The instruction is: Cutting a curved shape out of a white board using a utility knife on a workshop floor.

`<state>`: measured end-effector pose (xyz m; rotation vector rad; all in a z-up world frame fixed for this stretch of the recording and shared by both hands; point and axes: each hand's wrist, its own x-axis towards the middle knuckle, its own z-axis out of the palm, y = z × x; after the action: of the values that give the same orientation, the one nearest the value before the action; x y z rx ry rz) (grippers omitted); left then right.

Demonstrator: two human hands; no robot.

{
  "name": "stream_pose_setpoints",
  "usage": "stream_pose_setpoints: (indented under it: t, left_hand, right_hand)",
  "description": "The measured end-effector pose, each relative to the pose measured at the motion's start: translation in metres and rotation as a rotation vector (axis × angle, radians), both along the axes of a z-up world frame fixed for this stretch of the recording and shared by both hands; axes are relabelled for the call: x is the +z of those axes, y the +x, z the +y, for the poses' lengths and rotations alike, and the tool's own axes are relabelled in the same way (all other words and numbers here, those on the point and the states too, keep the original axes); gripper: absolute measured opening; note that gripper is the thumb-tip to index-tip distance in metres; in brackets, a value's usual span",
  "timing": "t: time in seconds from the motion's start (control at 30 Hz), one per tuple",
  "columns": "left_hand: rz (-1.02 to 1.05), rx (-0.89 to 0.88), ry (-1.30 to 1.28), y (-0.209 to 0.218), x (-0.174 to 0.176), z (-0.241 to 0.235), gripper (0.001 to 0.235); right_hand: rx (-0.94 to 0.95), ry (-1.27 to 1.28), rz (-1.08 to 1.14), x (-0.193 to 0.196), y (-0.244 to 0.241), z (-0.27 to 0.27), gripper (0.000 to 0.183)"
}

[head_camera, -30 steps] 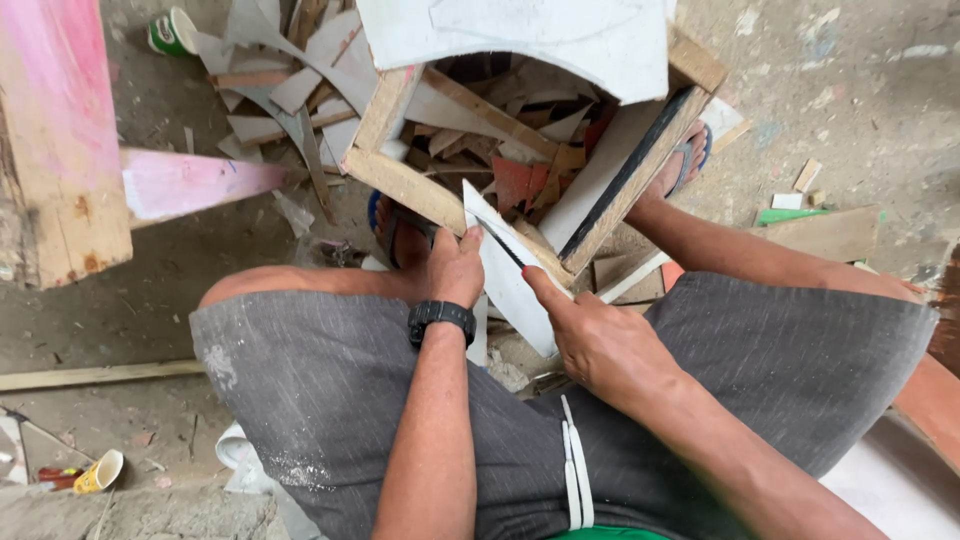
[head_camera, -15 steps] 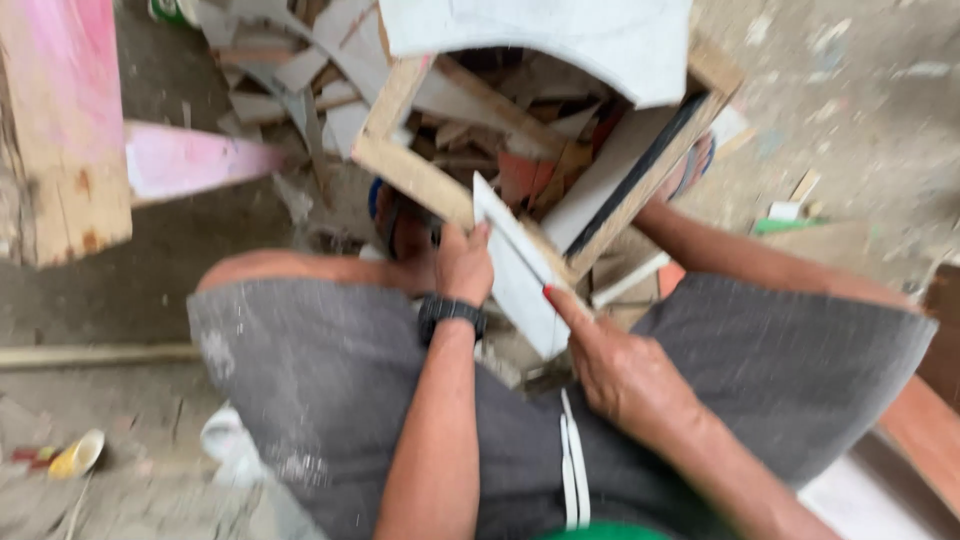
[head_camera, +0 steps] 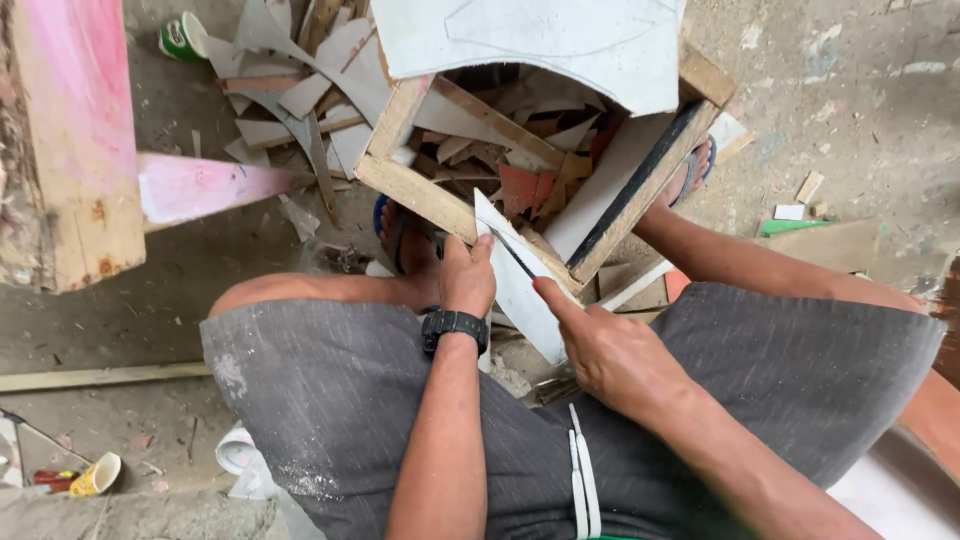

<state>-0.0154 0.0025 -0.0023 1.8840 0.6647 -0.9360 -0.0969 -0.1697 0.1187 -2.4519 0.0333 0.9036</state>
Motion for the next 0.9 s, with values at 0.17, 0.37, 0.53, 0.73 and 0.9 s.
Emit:
stream_pose_setpoints:
  t: [0.17, 0.37, 0.53, 0.73, 0.9]
  left_hand:
    - [0.021, -0.083, 0.056, -0.001, -0.003, 0.001, 0.063]
    - [-0.012, -0.103, 0.06, -0.003, -0.003, 0.01, 0.059]
    - [-0.018, -0.159, 0.087, 0.004, -0.002, 0.013, 0.057]
    - [0.035, -0.164, 0.111, 0.01, -0.016, 0.012, 0.055]
    - [0.102, -0.133, 0.01, 0.016, -0.02, 0.011, 0.055]
  right_hand:
    - [-0.036, 0.021, 0.062, -0.012, 0.001, 0.002, 0.061]
    - [-0.03, 0.014, 0.018, -0.006, 0.008, 0.009, 0.058]
    - [0.019, -0.029, -0.026, -0.013, 0.016, 0.014, 0.056]
    - [0.055, -0.043, -0.031, -0.009, 0.02, 0.013, 0.054]
    - [0.092, -0.05, -0.062, -0.019, 0.018, 0.009, 0.055]
